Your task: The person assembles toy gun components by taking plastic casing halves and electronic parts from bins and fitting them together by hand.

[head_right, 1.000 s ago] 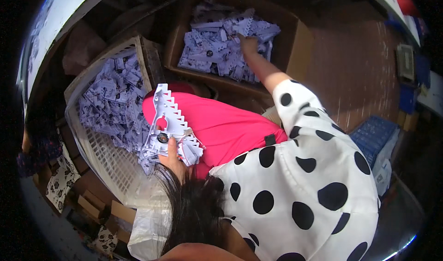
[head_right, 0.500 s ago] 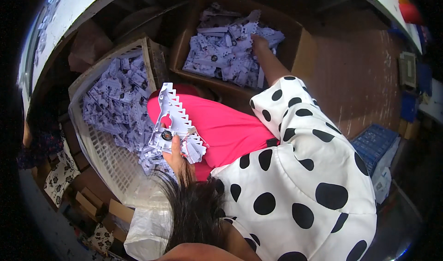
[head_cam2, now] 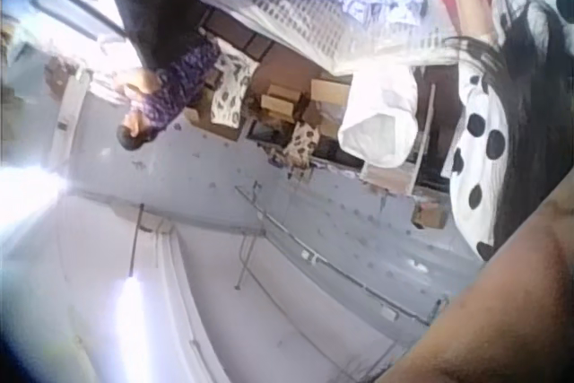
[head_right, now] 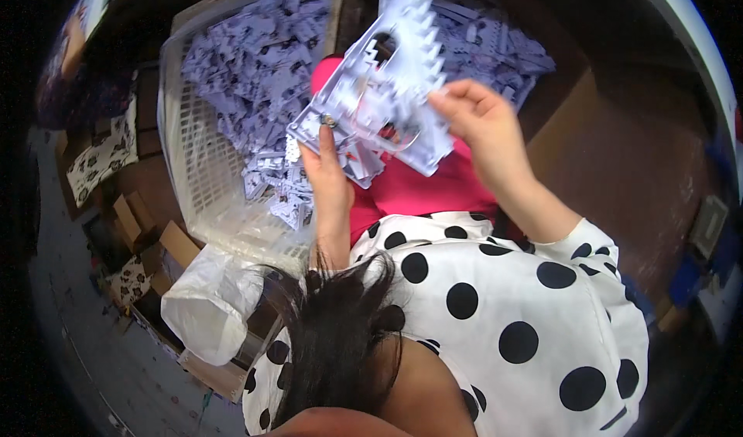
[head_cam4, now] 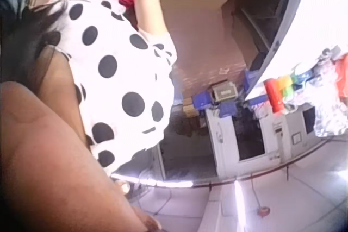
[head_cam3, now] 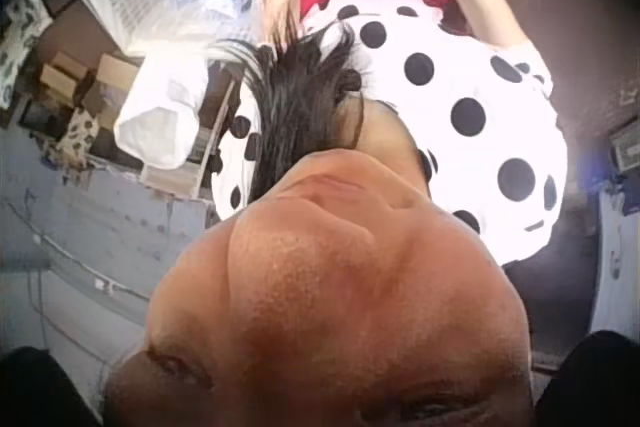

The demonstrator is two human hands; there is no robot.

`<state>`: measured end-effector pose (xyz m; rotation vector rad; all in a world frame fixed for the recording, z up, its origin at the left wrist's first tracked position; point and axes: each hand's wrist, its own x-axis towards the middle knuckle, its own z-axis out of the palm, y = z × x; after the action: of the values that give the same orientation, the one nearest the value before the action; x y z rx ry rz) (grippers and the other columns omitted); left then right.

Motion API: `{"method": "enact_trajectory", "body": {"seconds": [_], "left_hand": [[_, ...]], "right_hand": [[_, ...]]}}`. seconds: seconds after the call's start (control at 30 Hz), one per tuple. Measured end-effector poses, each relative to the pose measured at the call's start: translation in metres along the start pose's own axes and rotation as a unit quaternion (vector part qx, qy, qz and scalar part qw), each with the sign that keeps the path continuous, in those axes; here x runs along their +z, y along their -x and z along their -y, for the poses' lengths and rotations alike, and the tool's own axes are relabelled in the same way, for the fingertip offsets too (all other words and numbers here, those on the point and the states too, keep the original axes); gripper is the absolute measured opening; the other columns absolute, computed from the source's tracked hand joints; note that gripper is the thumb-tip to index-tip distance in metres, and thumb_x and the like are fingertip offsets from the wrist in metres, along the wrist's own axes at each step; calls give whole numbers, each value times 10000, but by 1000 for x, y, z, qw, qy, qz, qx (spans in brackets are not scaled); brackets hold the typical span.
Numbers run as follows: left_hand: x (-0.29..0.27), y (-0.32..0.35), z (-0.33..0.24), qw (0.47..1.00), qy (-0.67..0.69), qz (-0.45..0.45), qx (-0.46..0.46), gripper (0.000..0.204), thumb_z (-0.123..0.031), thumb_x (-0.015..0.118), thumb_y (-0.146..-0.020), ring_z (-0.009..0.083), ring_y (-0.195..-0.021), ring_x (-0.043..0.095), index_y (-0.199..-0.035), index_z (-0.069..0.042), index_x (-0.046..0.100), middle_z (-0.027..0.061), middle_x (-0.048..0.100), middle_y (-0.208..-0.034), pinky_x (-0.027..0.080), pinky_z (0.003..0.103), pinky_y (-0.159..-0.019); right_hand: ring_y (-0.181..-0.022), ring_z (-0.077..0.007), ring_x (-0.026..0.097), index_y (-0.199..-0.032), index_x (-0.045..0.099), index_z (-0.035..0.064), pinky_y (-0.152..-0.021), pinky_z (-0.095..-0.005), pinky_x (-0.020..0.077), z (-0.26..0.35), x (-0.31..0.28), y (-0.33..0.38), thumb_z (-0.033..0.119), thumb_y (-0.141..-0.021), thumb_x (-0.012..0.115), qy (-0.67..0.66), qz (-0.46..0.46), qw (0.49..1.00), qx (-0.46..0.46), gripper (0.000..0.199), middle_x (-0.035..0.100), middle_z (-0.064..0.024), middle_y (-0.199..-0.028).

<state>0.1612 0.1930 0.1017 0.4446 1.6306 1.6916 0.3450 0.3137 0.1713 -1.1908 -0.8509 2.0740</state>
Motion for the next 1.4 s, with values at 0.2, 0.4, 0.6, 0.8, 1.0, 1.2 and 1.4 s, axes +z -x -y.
{"method": "enact_trajectory", "body": {"seconds": [0.2, 0.4, 0.6, 0.8, 1.0, 1.2, 1.4], "left_hand": [[-26, 4, 2, 938, 328, 80, -73, 621, -349, 458, -959, 192, -1212, 393, -1416, -19, 195, 123, 388, -1329, 287, 331, -1032], [-48, 15, 0, 971, 226, 0, -80, 760, -188, 640, -847, 178, -1172, 425, -1425, -71, 161, 88, 413, -1294, 341, 315, -990], [-108, 15, -10, 990, 132, -49, -18, 925, -103, 737, -733, 199, -1143, 458, -1425, -61, 125, 116, 420, -1283, 387, 320, -957], [-182, -32, 14, 957, 232, -175, -22, 529, -106, 661, -793, 198, -1043, 555, -1260, -46, 421, 91, 532, -1174, 478, 334, -853], [-311, -133, 98, 929, 222, -295, 16, 579, -96, 697, -774, 194, -1030, 544, -1270, -17, 410, 100, 521, -1209, 461, 325, -859], [-354, -237, 186, 861, 86, -493, -87, 586, -283, 737, -757, 259, -940, 589, -1173, 52, 498, 159, 613, -1061, 445, 405, -868], [-435, -292, 220, 772, -334, -443, -310, 801, -526, 615, -761, 326, -1120, 489, -1260, 76, 447, 211, 445, -1303, 395, 404, -952]], "right_hand": [[-651, -18, 522, -890, 583, 56, -582, -160, 404, -64, 27, -9, 140, -837, 659, 72, 54, 995, 37, 125, 604, 25, -781], [-603, -47, 540, -833, 560, 39, -518, -182, 432, -75, 55, -1, 110, -810, 688, 172, 102, 979, 32, 148, 585, 5, -699], [-589, -60, 547, -791, 531, 37, -506, -187, 443, -101, 121, -11, 97, -807, 690, 231, 174, 957, 5, 171, 586, -9, -694], [-788, -101, 584, -1089, 540, -5, -669, -239, 483, -145, 195, -70, 161, -853, 652, 245, 304, 918, 72, 310, 624, -61, -899], [-998, -136, 558, -1182, 531, 11, -838, -265, 448, -95, 212, -103, 161, -896, 579, 331, 275, 900, -72, 327, 597, -84, -1079], [-933, -163, 597, -1088, 590, 6, -833, -267, 456, -39, 138, -120, 68, -889, 546, 485, 104, 848, -187, 213, 604, -89, -1034], [-923, -187, 601, -1051, 619, 33, -841, -300, 455, -72, 26, -136, 156, -892, 549, 490, -13, 871, -28, 212, 633, -103, -1022]]}}
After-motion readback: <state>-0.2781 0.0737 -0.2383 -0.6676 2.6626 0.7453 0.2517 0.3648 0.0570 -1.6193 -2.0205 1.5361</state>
